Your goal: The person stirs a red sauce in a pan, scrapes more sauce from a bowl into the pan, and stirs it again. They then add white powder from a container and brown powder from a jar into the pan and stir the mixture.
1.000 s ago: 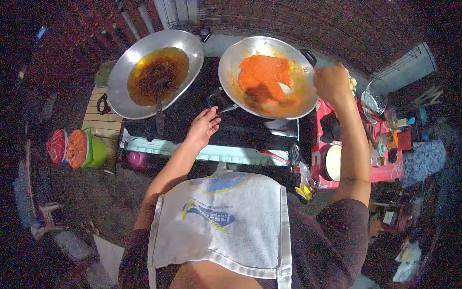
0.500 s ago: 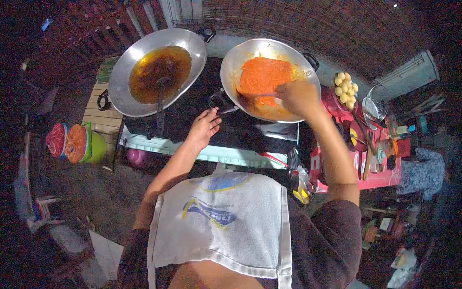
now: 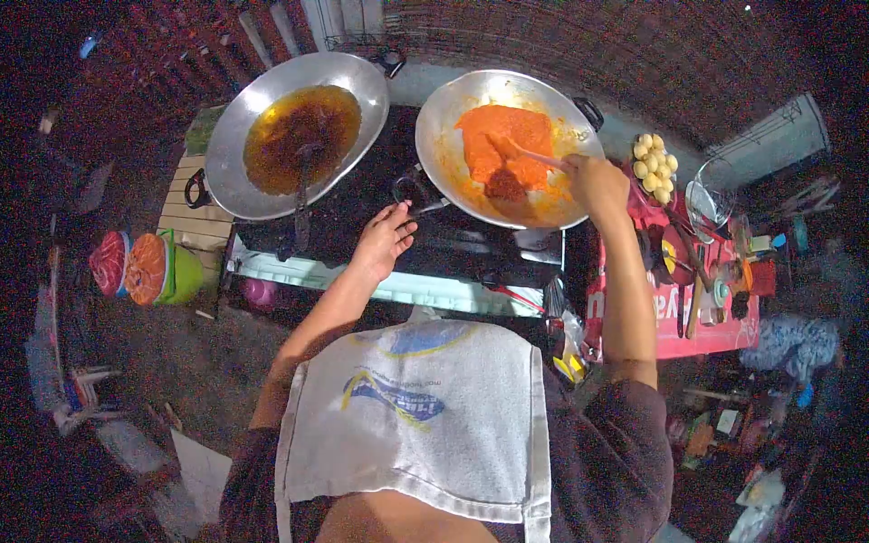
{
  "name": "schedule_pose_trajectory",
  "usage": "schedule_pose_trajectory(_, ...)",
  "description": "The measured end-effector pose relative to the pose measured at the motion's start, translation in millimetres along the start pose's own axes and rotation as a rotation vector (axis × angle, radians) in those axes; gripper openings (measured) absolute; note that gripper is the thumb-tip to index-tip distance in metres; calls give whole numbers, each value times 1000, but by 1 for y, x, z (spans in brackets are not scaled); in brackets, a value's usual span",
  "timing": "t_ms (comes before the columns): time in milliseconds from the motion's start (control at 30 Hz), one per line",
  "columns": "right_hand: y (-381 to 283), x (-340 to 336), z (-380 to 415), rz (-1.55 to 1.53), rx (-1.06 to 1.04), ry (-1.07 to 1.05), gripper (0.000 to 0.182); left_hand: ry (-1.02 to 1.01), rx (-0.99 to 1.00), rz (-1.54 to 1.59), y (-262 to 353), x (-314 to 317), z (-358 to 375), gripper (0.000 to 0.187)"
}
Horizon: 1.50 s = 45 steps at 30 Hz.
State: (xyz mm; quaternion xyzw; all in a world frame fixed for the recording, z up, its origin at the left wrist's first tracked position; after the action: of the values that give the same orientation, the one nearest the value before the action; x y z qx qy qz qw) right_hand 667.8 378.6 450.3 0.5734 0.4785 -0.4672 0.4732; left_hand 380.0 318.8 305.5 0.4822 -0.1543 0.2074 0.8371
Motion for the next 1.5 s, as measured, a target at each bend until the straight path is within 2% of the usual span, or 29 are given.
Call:
schedule_pose_trajectory(33, 1, -1, 9, -62, 15, 53, 26, 9, 4, 4, 0, 0, 1, 23)
schedule_pose_trajectory(100, 3, 7, 25, -46, 56, 9, 27, 5, 5, -2, -2, 1, 4, 24)
schedule_pose_trajectory(167, 13, 29, 36, -29, 123, -53, 26, -47, -133, 29, -14, 4, 11, 26)
schedule_pose_trajectory(200, 10, 25, 46, -29, 133, -51, 26, -128, -147, -71, -14, 12, 21, 27)
schedule_pose_trajectory(333, -15, 12, 102, -458, 158, 230, 25, -631, -226, -200, -21, 63, 40, 35)
schedule_pose_trajectory(367, -23, 15, 110, -507, 210, 169, 30, -684, -231, -275, -20, 79, 43, 38)
schedule_pose_trajectory(467, -47, 20, 133, -607, 103, 250, 38, -696, -258, -246, -30, 121, 38, 37)
schedule_pose_trajectory(533, -59, 23, 145, -674, 146, 231, 39, -688, -212, -304, -29, 139, 39, 34)
schedule_pose_trajectory(567, -63, 21, 151, -725, 51, 295, 35, -667, -156, -348, -27, 145, 38, 31)
schedule_pose_trajectory(700, -60, 11, 164, -800, 69, 276, 30, -697, -229, -377, -33, 142, 42, 22)
schedule_pose_trajectory(767, -51, 16, 162, -1031, 103, 70, 22, -727, -253, -364, -38, 133, 40, 21)
schedule_pose_trajectory(800, -48, 16, 158, -1031, 111, 71, 22, -746, -269, -342, -36, 129, 40, 21)
schedule_pose_trajectory(867, -42, 6, 145, -812, 14, 335, 17, -758, -252, -414, -33, 124, 39, 19)
schedule_pose_trajectory(900, -41, 2, 136, -678, 4, 382, 21, -749, -222, -433, -30, 122, 43, 18)
schedule_pose_trajectory(1100, -54, 1, 83, -433, -35, 585, 28, -720, -146, -546, -22, 114, 55, 17)
schedule_pose_trajectory(1500, -67, 11, 57, -383, -66, 547, 21, -702, -116, -594, -25, 104, 52, 24)
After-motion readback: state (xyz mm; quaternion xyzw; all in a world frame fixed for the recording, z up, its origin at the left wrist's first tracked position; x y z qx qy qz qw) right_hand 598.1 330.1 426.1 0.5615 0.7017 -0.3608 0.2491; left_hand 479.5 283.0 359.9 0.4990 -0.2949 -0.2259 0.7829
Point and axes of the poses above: each hand's wrist, its own z-axis away from the middle knuckle, its own x-axis out of the palm, y = z × x, the point moved 4 cm from there along -z, towards the middle knuckle, and after that the axes turned 5 degrees about x, right-handed, at the moved point
